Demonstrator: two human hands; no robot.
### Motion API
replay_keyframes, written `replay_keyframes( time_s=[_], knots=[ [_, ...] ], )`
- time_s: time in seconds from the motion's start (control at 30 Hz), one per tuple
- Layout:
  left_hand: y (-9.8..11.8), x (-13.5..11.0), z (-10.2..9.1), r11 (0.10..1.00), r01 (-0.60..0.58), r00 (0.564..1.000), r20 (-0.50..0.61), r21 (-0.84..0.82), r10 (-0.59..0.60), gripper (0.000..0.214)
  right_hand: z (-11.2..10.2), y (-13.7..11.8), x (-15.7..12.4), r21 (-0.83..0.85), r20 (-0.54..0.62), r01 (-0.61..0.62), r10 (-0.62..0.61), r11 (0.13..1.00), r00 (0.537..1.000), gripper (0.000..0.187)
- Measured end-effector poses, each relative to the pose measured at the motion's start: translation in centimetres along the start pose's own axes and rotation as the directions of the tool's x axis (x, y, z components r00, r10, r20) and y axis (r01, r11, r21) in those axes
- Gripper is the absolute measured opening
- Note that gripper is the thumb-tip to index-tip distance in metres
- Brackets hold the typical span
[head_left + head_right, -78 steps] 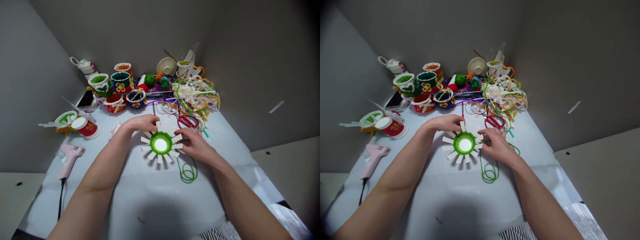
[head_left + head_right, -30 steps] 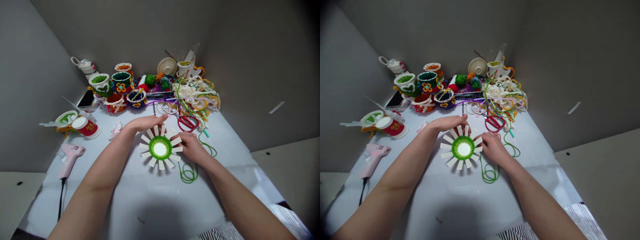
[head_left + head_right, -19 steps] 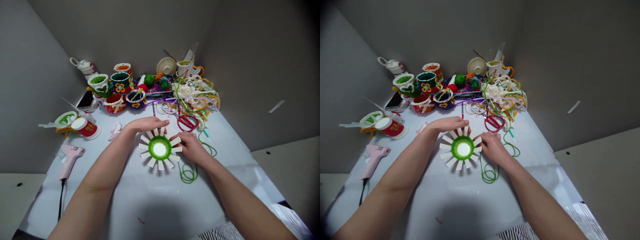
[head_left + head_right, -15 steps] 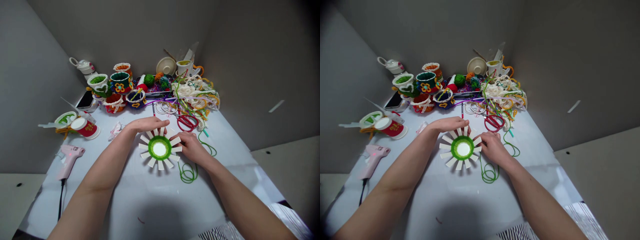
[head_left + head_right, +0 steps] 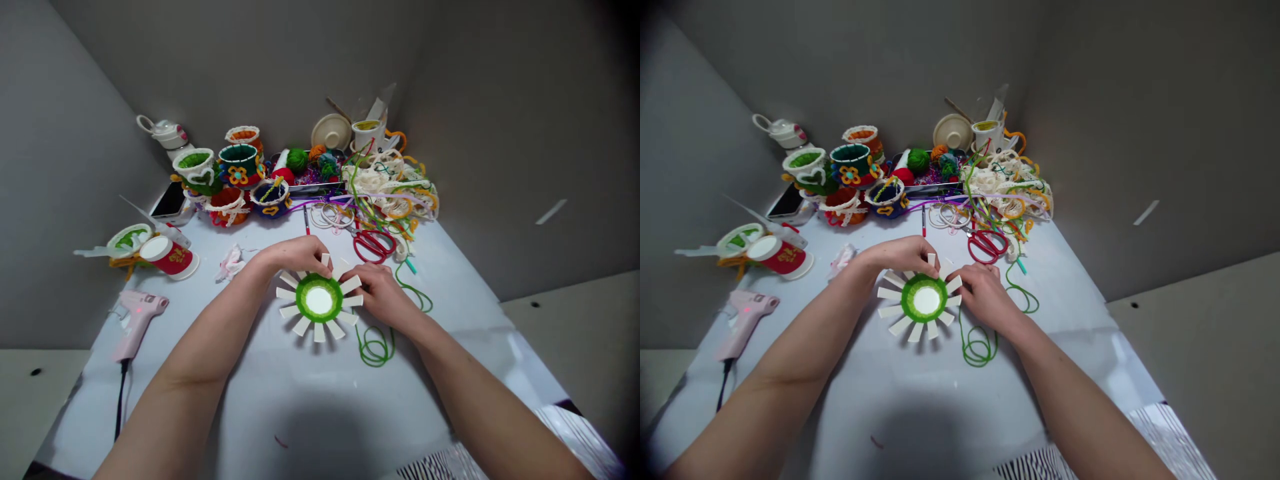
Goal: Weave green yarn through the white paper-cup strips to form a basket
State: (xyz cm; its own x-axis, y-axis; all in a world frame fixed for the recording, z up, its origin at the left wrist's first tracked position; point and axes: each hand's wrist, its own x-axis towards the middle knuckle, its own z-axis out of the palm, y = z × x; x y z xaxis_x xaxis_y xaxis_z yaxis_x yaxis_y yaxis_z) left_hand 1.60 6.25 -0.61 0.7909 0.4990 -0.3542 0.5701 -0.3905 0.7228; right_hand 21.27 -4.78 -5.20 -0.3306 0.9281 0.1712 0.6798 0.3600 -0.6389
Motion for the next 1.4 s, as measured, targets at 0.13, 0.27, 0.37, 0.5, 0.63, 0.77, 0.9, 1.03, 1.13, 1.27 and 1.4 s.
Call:
replay_keyframes(
  time_s=[0.13,0.27,0.37,0.5,0.63,0.77,0.9,1.03,1.13,1.27,1.4],
  knots=[
    [-0.3,-0.1,-0.4,0.999,0.035,0.990,-0.137,-0.009,-0.035,0.027,-0.5,0.3,0.0,0.060,-0.027,-0.088,0.090,0.994,0.996,0.016],
    [-0.6,-0.2,-0.6,0.998,0.050,0.977,-0.206,-0.034,-0.056,0.026,-1.7,0.6,-0.1,0.332,-0.010,-0.257,0.276,0.908,0.961,0.020],
    [-0.5,-0.1,-0.5,0.997,0.074,0.972,-0.222,-0.039,-0.080,0.027,-2.6,0.5,-0.2,0.489,0.033,-0.342,0.375,0.802,0.927,0.024],
    [-0.3,0.0,-0.4,0.996,0.094,0.968,-0.231,-0.010,-0.093,0.027,-3.2,0.0,-0.4,0.576,-0.002,-0.316,0.387,0.754,0.922,0.022],
    [-0.3,-0.1,-0.4,0.993,0.121,0.963,-0.242,0.000,-0.118,0.029,-3.5,-0.7,-0.5,0.539,-0.074,-0.219,0.305,0.813,0.949,0.017],
    [-0.8,-0.2,-0.7,0.992,0.124,0.962,-0.244,-0.004,-0.121,0.028,-3.7,-0.8,-0.6,0.429,-0.087,-0.157,0.213,0.890,0.973,0.015],
    [-1.1,-0.2,-0.9,0.987,0.148,0.949,-0.272,-0.062,-0.159,0.026,-3.6,-0.5,-0.6,0.312,-0.061,-0.131,0.157,0.941,0.986,0.012],
    [-1.1,-0.1,-0.8,0.979,0.173,0.930,-0.310,-0.111,-0.199,0.023,-2.7,0.0,-0.6,0.022,0.044,-0.034,0.033,0.999,0.998,0.013],
    [-1.1,-0.1,-0.7,0.969,0.194,0.926,-0.298,-0.152,-0.232,0.026,-2.0,0.3,-0.6,-0.149,0.116,-0.007,0.024,0.989,0.993,0.014],
    [-0.9,-0.3,-0.8,0.956,0.213,0.936,-0.239,-0.203,-0.260,0.028,-1.8,0.5,-0.6,-0.178,0.054,-0.068,0.079,0.982,0.995,0.009],
    [-0.6,-0.5,-0.8,0.949,0.217,0.939,-0.217,-0.227,-0.266,0.028,-1.6,0.6,-0.4,-0.048,-0.039,-0.105,0.104,0.993,0.994,0.021]
  ],
)
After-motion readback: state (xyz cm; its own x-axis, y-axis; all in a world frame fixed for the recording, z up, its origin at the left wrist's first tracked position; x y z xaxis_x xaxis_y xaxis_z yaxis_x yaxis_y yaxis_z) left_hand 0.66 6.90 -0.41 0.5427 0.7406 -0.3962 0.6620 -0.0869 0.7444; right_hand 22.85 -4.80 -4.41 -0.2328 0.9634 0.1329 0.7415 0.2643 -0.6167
